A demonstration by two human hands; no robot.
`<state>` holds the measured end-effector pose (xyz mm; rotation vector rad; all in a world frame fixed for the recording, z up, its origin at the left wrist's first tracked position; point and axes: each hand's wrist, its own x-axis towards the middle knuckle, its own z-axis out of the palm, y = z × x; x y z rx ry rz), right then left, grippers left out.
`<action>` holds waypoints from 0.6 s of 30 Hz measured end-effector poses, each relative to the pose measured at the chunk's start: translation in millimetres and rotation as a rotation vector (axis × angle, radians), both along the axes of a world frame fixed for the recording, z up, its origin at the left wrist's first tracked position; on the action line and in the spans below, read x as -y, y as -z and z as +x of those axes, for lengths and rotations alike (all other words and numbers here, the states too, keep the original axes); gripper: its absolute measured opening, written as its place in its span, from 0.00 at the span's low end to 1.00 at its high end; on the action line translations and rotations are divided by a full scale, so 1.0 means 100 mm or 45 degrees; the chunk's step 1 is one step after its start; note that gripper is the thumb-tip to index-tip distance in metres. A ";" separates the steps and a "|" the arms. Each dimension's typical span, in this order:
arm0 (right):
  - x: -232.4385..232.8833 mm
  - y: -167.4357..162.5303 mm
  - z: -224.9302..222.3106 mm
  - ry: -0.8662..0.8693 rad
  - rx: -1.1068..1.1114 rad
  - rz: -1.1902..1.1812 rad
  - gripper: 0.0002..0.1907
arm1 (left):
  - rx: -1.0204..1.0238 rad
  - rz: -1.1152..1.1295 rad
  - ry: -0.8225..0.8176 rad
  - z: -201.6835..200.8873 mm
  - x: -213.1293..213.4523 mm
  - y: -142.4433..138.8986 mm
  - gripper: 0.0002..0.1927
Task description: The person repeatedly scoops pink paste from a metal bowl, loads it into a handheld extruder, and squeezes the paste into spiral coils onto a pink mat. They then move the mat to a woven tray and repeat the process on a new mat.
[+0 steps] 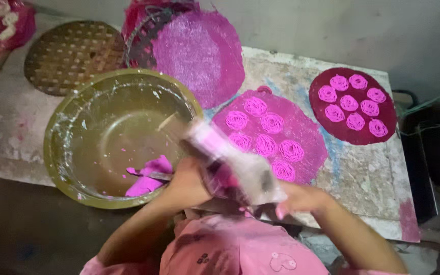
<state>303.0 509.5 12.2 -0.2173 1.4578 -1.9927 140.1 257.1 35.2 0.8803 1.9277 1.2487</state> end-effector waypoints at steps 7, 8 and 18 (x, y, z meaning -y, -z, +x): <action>-0.52 0.49 1.22 0.977 -0.218 0.223 0.54 | -0.679 0.195 -0.411 0.51 -0.35 1.36 0.53; -0.57 0.47 1.33 1.121 -0.230 0.224 0.54 | -0.412 0.250 -0.464 0.58 -0.39 1.56 0.51; -0.76 0.64 1.63 1.509 -0.397 0.186 0.55 | 0.734 0.248 -0.715 -0.20 -0.62 2.26 0.33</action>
